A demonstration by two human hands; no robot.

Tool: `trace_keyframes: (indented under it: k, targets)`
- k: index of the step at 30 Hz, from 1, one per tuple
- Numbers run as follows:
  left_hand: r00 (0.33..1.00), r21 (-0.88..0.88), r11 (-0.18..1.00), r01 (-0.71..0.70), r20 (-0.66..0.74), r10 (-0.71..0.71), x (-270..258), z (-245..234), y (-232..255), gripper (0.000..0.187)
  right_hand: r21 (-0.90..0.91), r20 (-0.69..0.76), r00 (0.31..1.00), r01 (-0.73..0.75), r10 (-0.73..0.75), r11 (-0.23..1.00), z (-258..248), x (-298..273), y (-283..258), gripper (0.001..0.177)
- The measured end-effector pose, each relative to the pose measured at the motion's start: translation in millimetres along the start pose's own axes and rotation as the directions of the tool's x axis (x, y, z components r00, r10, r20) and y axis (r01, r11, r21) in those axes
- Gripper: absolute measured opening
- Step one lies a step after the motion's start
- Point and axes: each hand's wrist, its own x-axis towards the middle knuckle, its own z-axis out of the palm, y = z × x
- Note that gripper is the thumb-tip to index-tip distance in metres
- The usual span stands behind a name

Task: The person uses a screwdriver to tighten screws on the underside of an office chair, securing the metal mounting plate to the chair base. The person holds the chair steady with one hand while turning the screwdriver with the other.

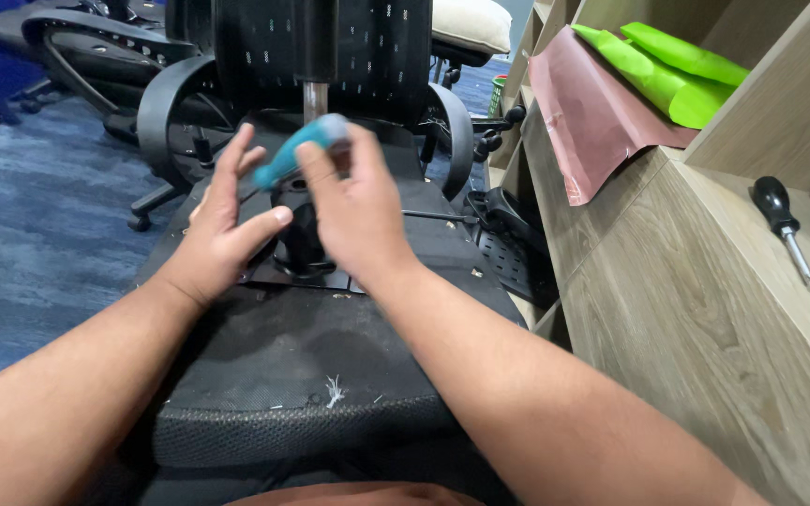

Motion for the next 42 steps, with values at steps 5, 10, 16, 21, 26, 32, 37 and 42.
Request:
trace_keyframes:
  k: [5,10,16,21,26,32,37,42]
  targets:
    - [0.966,-0.136,0.957,0.258,0.02,-0.257,4.2,-11.7,-1.3,0.092,0.442,-0.347,0.838,-0.25,0.421,0.861,-40.7,12.6,-4.5,0.031]
    - [0.621,0.68,0.402,0.613,-0.101,-0.777,-0.7,-16.9,13.5,0.085,0.54,-0.478,0.623,-0.348,0.619,0.766,-114.5,16.4,-1.7,0.038]
    - [0.53,0.808,0.236,0.541,-0.11,-0.841,-18.3,-22.0,1.3,0.076,0.637,-0.513,0.485,-0.339,0.709,0.692,-174.6,3.4,24.4,0.03]
    - [0.544,0.671,0.342,0.658,-0.111,-0.831,-25.8,-42.2,-33.6,0.105,0.253,-0.346,0.577,-0.702,0.74,0.665,-204.9,-7.5,41.6,0.032]
    - [0.357,0.376,0.313,0.872,-0.05,-0.933,-34.0,-66.7,-28.4,0.112,-0.254,-0.425,0.649,-0.755,0.631,0.605,-208.4,-15.6,34.5,0.044]
    - [0.278,0.257,0.275,0.927,0.024,-0.96,-41.7,-66.3,4.0,0.091,-0.372,-0.187,0.554,-0.804,0.811,0.463,-203.6,-29.4,24.0,0.037]
    - [0.267,0.292,0.25,0.923,-0.021,-0.963,-43.2,-70.0,17.9,0.091,-0.479,-0.161,0.626,-0.726,0.763,0.494,-199.5,-35.3,16.7,0.041]
    - [0.241,0.243,0.227,0.943,-0.032,-0.97,-59.2,-81.1,27.8,0.093,-0.591,-0.153,0.665,-0.654,0.73,0.472,-194.2,-48.6,1.8,0.04]
